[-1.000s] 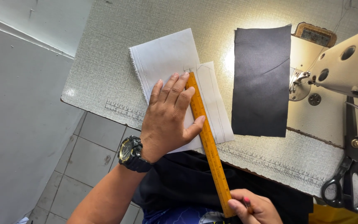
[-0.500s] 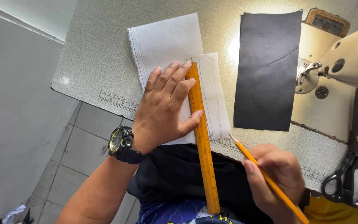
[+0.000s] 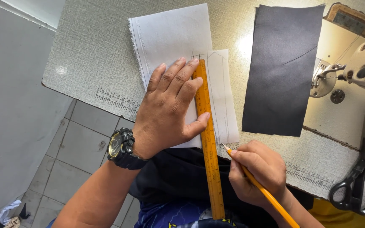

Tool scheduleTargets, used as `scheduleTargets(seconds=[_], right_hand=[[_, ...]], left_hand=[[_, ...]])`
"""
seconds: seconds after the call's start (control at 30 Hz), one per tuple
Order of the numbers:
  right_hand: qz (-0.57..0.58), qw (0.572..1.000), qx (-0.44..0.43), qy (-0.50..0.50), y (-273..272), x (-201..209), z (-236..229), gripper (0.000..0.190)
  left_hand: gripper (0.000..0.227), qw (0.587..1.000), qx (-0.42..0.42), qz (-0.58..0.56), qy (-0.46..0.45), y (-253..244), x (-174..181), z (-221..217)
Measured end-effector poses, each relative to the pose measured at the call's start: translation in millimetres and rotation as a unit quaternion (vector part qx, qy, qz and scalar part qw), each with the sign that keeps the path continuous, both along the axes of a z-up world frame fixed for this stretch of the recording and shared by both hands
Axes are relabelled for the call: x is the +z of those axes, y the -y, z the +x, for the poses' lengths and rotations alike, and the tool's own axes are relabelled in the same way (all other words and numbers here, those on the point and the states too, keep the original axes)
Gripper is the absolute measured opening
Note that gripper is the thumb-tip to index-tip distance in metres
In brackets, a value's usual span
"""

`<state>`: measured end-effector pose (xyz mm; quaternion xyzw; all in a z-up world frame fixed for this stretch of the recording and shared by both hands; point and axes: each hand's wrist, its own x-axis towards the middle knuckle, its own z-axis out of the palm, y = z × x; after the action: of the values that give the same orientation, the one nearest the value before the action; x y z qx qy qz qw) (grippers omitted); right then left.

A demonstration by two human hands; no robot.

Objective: Marking measurements on paper with a ruler and pencil, then cutting out the pattern pieces using scissors at a sewing workstation.

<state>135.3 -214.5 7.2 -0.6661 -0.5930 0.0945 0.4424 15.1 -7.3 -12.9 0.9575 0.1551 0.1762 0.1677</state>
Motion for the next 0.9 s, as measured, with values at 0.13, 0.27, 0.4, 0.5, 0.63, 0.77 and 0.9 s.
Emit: scheduleTargets(seconds=[0.13, 0.27, 0.4, 0.5, 0.63, 0.77, 0.9], right_hand=[[-0.002, 1.0, 0.002, 0.004, -2.0, 0.7, -0.2, 0.002], [-0.014, 1.0, 0.005, -0.001, -3.1, 2.1, 0.1, 0.002], [-0.026, 1.0, 0.002, -0.001, -3.2, 1.3, 1.4, 0.002], [-0.028, 0.999, 0.009, -0.038, -0.8, 3.4, 2.9, 0.003], [-0.049, 0.979, -0.049, -0.193, 13.6, -4.5, 8.0, 0.005], [-0.038, 0.975, -0.066, -0.211, 19.3, -9.8, 8.5, 0.008], [-0.022, 0.968, -0.054, -0.246, 18.2, -9.0, 9.6, 0.01]], left_hand=[[0.058, 1.0, 0.0, 0.004, 0.002, -0.2, 0.0, -0.1], [0.059, 1.0, 0.001, 0.001, -0.003, 0.1, 0.4, 0.0], [0.058, 1.0, 0.0, 0.001, 0.0, 0.1, 0.5, 0.1], [0.059, 1.0, 0.003, 0.007, 0.003, 0.2, 1.5, -0.4], [0.067, 1.0, -0.004, -0.007, -0.008, -0.5, 4.1, -0.7], [0.08, 0.999, -0.003, -0.011, -0.04, 0.4, 5.7, -0.1], [0.083, 0.999, -0.002, 0.0, -0.05, 0.1, 3.5, 0.7]])
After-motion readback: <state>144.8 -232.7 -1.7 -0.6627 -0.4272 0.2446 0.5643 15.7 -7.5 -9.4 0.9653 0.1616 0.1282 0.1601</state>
